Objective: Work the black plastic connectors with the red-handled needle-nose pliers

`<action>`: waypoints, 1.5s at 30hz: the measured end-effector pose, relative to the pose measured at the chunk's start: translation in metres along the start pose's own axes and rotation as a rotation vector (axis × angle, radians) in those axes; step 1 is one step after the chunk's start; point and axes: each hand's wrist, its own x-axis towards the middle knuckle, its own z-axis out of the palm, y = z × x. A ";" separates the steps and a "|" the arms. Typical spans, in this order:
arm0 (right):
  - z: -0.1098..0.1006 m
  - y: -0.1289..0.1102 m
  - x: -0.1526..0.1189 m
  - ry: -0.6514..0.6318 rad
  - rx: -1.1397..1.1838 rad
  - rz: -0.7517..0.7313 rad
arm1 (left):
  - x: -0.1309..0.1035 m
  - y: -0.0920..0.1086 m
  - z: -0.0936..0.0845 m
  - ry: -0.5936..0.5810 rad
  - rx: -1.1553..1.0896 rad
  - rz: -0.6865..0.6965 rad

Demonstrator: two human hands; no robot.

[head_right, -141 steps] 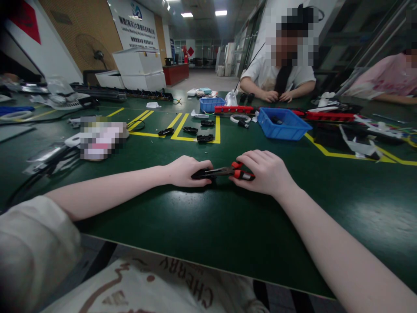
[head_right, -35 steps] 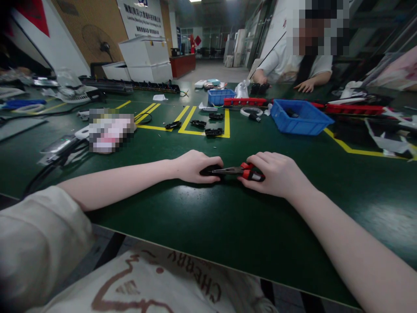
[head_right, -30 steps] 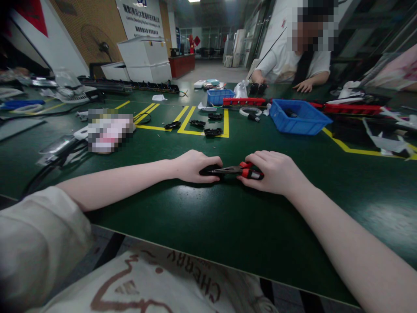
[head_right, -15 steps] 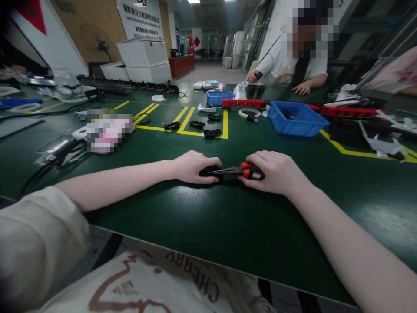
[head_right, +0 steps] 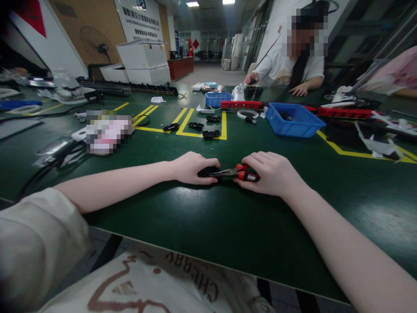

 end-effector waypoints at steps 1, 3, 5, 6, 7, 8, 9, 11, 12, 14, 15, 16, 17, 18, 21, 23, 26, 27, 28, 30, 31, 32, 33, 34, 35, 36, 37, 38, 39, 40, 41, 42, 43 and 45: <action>0.000 0.000 0.000 0.007 -0.006 -0.006 | 0.000 0.000 0.000 -0.001 -0.003 -0.001; -0.001 0.001 0.000 0.017 -0.012 -0.011 | 0.000 0.000 0.000 -0.004 -0.013 -0.004; -0.002 0.003 0.000 0.027 -0.017 -0.006 | 0.000 0.000 -0.001 -0.005 -0.031 -0.001; -0.002 0.003 -0.001 0.036 -0.017 -0.002 | 0.000 0.000 -0.001 -0.004 -0.039 0.002; -0.003 0.004 -0.001 0.044 -0.015 0.005 | 0.000 0.000 -0.001 -0.001 -0.043 0.004; -0.004 0.004 -0.002 0.049 -0.009 0.015 | 0.000 0.000 -0.001 0.004 -0.044 0.006; -0.005 0.004 -0.002 0.048 0.001 0.027 | 0.000 0.000 -0.001 0.008 -0.044 0.008; -0.007 0.003 -0.003 0.033 0.024 0.052 | 0.000 0.000 -0.001 0.011 -0.044 0.007; -0.007 0.002 -0.003 0.024 0.032 0.060 | 0.000 0.000 -0.001 0.008 -0.047 0.007; -0.007 0.002 -0.004 0.024 0.034 0.051 | 0.000 0.000 -0.001 0.002 -0.051 0.002; -0.006 0.003 -0.004 0.031 0.029 0.036 | 0.000 0.000 -0.001 0.000 -0.046 -0.001; -0.005 0.003 -0.004 0.040 0.022 0.017 | 0.000 0.001 -0.001 0.000 -0.040 -0.003; -0.004 0.004 -0.005 0.053 0.015 -0.001 | 0.000 0.001 -0.001 0.002 -0.035 -0.005; -0.003 0.005 -0.005 0.066 0.009 -0.020 | 0.000 0.001 -0.001 0.003 -0.033 -0.006; -0.002 0.008 -0.005 0.093 -0.006 -0.044 | 0.000 0.001 -0.001 0.004 -0.041 -0.002; -0.003 0.008 -0.005 0.100 -0.016 -0.042 | 0.000 0.000 0.000 0.004 -0.038 -0.004; -0.005 0.007 -0.005 0.113 -0.023 -0.038 | 0.000 0.001 -0.001 0.007 -0.028 -0.012; -0.005 0.007 -0.004 0.114 -0.021 -0.036 | 0.000 0.001 0.000 0.008 -0.031 -0.012; -0.005 0.006 -0.004 0.113 -0.019 -0.033 | 0.000 0.001 0.000 0.008 -0.038 -0.010; -0.004 0.005 -0.003 0.110 -0.016 -0.034 | 0.000 0.000 0.000 0.011 -0.050 -0.009; -0.003 0.005 -0.003 0.111 -0.018 -0.041 | 0.000 0.000 0.000 0.015 -0.052 -0.010; -0.003 0.004 -0.002 0.114 -0.020 -0.052 | 0.000 -0.001 0.001 0.020 -0.053 -0.010; -0.002 0.004 -0.002 0.117 -0.022 -0.063 | 0.000 -0.001 0.001 0.024 -0.055 -0.009; -0.001 0.004 -0.002 0.119 -0.020 -0.072 | 0.000 -0.001 0.001 0.027 -0.057 -0.007; -0.001 0.004 -0.002 0.118 -0.014 -0.077 | 0.000 -0.001 0.002 0.027 -0.060 -0.003; 0.000 0.004 -0.002 0.113 -0.006 -0.073 | 0.000 -0.002 0.002 0.028 -0.064 -0.001; 0.000 0.004 -0.003 0.107 0.005 -0.063 | 0.000 -0.002 0.001 0.028 -0.065 -0.003; 0.001 0.005 -0.003 0.102 0.017 -0.051 | 0.000 -0.001 0.001 0.027 -0.066 -0.006; 0.001 0.005 -0.003 0.095 0.029 -0.035 | 0.000 -0.001 0.001 0.027 -0.068 -0.008; 0.002 0.005 -0.003 0.088 0.042 -0.019 | 0.000 -0.001 0.001 0.028 -0.070 -0.009; 0.002 0.005 -0.003 0.081 0.056 -0.006 | 0.000 -0.001 0.000 0.029 -0.073 -0.010; 0.002 0.005 -0.004 0.074 0.069 0.006 | 0.000 0.000 0.000 0.027 -0.076 -0.009; 0.003 0.005 -0.004 0.071 0.084 0.016 | 0.000 0.000 0.000 0.023 -0.078 -0.010; 0.003 0.005 -0.004 0.089 0.114 0.045 | 0.000 0.000 0.001 0.022 -0.068 -0.020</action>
